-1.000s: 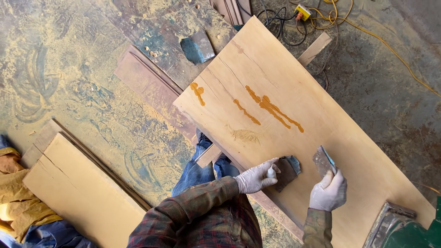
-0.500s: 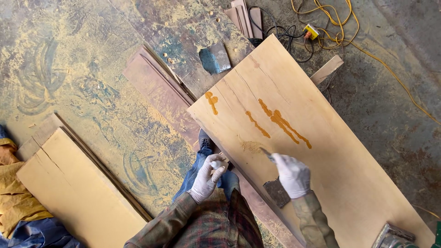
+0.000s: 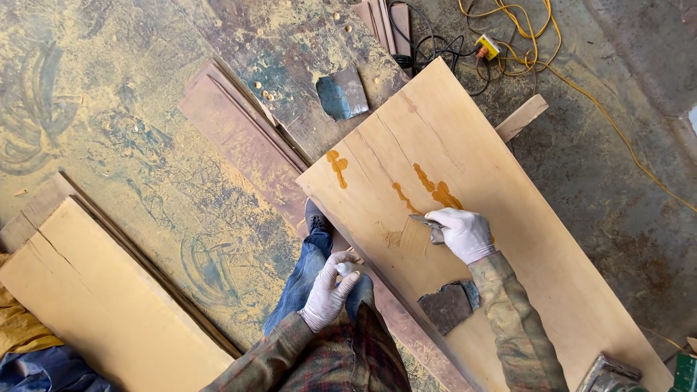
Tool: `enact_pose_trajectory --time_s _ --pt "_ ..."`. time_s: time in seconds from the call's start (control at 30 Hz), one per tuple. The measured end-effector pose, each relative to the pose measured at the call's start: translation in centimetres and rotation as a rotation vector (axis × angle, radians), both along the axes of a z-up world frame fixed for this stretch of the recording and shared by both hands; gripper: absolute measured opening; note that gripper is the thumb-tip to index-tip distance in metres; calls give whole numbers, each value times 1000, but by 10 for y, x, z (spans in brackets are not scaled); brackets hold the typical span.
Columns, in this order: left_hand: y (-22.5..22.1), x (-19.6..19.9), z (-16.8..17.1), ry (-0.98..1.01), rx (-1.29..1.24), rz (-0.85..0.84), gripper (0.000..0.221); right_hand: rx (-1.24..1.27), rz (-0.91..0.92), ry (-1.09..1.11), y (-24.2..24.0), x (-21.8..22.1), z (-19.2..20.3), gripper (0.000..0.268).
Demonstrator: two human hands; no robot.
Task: The person squeezes wood glue from a white bottle onto a plywood panel, laying beads along cracks on the surface. They then use a sanding block to spread and sand the glued areas, working across the panel, and finish by handling the glue bottle nozzle.
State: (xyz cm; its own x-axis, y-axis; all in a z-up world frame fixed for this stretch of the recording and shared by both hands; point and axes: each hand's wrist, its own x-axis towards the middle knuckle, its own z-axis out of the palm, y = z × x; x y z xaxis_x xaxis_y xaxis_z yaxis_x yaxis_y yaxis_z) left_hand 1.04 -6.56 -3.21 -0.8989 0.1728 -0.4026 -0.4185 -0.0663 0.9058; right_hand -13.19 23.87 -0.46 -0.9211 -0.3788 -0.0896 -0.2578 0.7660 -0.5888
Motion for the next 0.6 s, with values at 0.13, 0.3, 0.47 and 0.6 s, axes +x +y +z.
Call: enact_pose_trajectory --time_s 0.13,0.3,0.47,0.6 --pt "-3 -12 9 113 -78 -9 36 -59 -61 1 -12 6 5 23" --pt "-5 -25 20 237 -182 -119 35 -127 175 -147 -40 20 -29 18" --pt "-7 -28 15 199 -162 -159 36 -172 -75 -33 0 -27 -9 23" --pt "-9 -29 13 177 -175 -157 38 -191 -9 -133 -6 -4 -35 13"
